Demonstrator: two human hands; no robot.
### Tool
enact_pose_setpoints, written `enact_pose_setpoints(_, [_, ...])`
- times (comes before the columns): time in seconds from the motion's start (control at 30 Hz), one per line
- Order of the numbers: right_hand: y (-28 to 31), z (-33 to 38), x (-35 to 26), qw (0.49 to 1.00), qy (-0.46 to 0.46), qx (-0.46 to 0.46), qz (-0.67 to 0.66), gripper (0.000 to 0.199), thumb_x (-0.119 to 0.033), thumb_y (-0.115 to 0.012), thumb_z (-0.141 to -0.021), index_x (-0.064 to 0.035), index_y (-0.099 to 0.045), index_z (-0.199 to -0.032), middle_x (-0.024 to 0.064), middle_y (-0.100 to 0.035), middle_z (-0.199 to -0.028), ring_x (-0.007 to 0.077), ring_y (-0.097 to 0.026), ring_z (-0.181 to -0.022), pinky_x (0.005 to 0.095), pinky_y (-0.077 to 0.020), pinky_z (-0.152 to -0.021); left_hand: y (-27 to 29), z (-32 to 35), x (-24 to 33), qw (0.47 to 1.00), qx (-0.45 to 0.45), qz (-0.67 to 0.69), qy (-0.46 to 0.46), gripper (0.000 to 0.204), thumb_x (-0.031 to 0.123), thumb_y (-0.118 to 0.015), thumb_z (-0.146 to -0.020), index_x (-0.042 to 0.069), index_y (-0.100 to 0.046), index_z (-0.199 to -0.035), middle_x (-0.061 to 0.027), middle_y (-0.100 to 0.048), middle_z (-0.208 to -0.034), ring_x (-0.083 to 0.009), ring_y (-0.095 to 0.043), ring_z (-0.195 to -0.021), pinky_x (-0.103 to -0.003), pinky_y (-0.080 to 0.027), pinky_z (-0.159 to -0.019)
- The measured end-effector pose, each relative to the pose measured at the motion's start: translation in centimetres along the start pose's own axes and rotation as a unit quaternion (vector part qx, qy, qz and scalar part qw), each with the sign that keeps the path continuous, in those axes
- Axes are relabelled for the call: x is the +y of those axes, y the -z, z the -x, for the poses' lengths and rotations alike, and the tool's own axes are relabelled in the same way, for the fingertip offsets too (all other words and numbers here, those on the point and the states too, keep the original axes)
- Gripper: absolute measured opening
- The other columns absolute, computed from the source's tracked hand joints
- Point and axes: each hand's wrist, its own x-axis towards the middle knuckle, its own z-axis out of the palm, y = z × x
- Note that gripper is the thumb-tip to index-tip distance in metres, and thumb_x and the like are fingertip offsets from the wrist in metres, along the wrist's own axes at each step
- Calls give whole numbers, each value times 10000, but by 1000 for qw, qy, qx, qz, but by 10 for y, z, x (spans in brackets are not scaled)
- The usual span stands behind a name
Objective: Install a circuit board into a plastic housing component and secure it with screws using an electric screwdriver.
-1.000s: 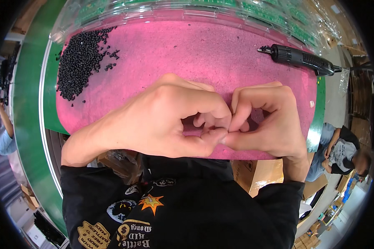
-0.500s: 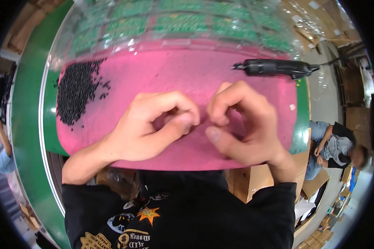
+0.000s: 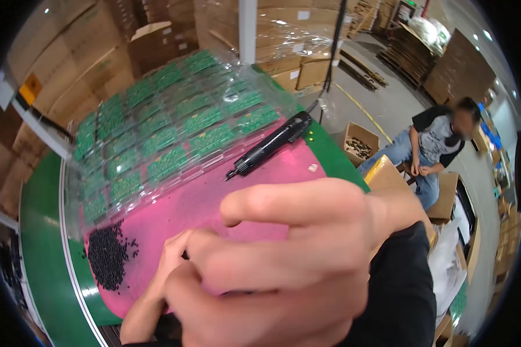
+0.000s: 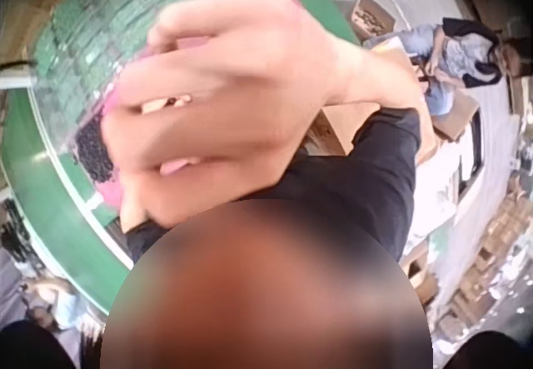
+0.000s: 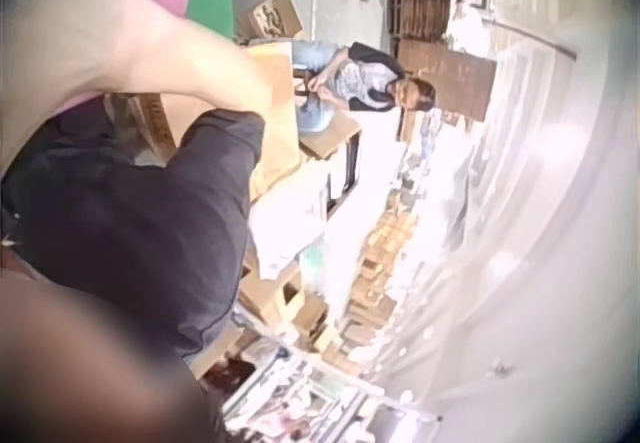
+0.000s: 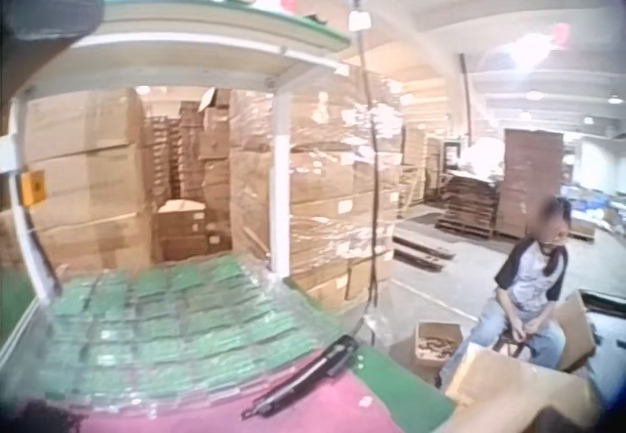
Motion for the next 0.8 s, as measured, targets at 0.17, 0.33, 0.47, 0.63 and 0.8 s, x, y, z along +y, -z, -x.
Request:
enact_pose_setpoints(0.17, [83,-7,-27,984,-101,-85,119,152,-201,-642,-696,-131,-609,-828,27,-583,-863,172,-539,-682,284,-371,-525,-4,-7,-4,992,-30,-31,-122,219,64,-677,-745,7,-619,-949,-82,-646,-811,-179,-630,-748,-312,-498,-694])
enact_pose_setpoints(0.33, [107,-22,-65,955,-187,-143,180,174,-163,-666,-708,-127,-611,-869,44,-584,-895,213,-549,-706,325,-414,-560,-10,-2,0,997,-23,-31,-69,84,-7,-566,-857,-5,-619,-923,-86,-654,-820,-145,-629,-717,-279,-495,-662])
enact_pose_setpoints(0.47, [88,-53,-69,928,-235,-193,214,200,-133,-685,-716,-123,-613,-902,58,-585,-921,246,-557,-725,357,-449,-587,-5,9,1,996,0,-44,-81,98,-5,-571,-856,-3,-624,-939,-89,-659,-832,-149,-634,-727,-281,-501,-667])
enact_pose_setpoints(0.63, [39,-105,-29,924,-205,-215,240,194,-130,-688,-724,-123,-615,-904,58,-585,-919,253,-560,-732,365,-456,-599,7,13,-9,989,9,-79,-121,62,20,-566,-870,-8,-618,-889,-64,-647,-776,-112,-613,-709,-265,-498,-647])
enact_pose_setpoints(0.8, [75,-96,-21,934,-211,-207,200,174,-139,-686,-734,-126,-617,-894,52,-584,-906,249,-560,-736,364,-454,-606,-9,10,-2,995,5,-36,-95,96,3,-548,-867,2,-630,-916,-84,-662,-788,-127,-625,-646,-263,-495,-602])
